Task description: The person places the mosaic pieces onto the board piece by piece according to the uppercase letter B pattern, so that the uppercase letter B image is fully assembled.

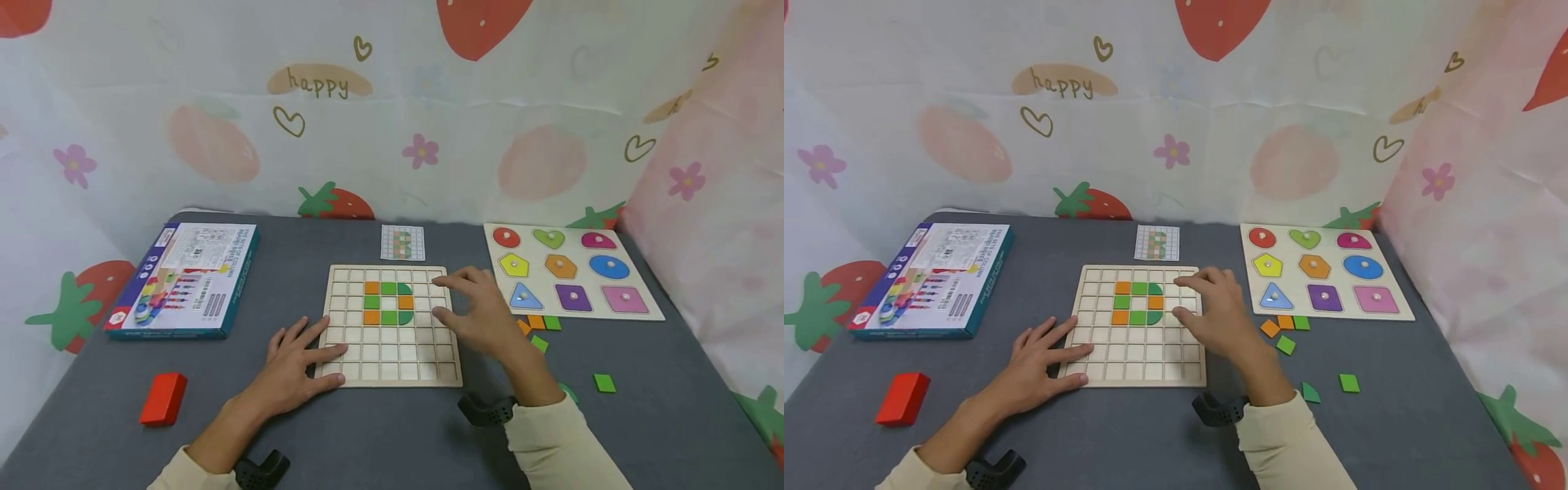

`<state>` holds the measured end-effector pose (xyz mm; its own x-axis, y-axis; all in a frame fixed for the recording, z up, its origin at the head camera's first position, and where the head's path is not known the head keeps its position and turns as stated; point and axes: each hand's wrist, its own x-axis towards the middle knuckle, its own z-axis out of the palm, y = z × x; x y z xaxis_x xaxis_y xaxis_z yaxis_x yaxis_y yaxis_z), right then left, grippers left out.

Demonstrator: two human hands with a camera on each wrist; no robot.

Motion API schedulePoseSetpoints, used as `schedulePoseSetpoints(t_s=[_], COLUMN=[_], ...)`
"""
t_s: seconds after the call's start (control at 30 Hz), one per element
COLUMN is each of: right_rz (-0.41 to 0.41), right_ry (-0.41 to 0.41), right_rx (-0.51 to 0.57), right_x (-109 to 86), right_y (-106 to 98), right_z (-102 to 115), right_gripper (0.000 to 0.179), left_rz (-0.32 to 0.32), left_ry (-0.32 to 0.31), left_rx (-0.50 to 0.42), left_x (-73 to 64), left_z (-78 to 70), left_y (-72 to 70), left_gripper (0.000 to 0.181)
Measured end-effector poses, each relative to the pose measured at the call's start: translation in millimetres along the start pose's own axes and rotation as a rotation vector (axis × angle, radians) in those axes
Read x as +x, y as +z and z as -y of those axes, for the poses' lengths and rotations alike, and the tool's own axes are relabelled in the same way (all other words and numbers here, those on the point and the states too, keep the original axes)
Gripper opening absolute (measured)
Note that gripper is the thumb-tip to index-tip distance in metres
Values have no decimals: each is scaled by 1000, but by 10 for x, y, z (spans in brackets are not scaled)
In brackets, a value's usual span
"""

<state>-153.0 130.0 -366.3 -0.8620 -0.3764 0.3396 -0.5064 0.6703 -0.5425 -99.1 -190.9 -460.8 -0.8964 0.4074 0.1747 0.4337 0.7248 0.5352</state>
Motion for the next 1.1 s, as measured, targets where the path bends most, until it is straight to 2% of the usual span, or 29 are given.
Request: schedulePoseSetpoints(t_s=[0.27,0.43,0.6,0.8,0.93,1.1], right_rz=[-94,-101,-67,5,54,161], right_ry=[-6,37,104,180,226,297], right_rx=[-6,7,4,14,21,-21], right_x=[-300,-500,-689,-857,-917,-948], right_y=[-421,-599,-679,-658,-633,-632], right_z=[-257,-505,-784,-1007,-1123,-1242], right_gripper=[45,48,48,48,49,48], left_rz=[-2,-1,3,0,0,-4], left_ry=[0,1,-1,-2,0,1], left_rx=[-4,-7,-7,-5,0,1], left_x=[2,-2,-2,-6,-4,-1], left_z=[0,-2,1,3,-4,-16], left_y=[8,3,-5,-10,-11,-10], left_gripper=[51,51,51,50,50,50])
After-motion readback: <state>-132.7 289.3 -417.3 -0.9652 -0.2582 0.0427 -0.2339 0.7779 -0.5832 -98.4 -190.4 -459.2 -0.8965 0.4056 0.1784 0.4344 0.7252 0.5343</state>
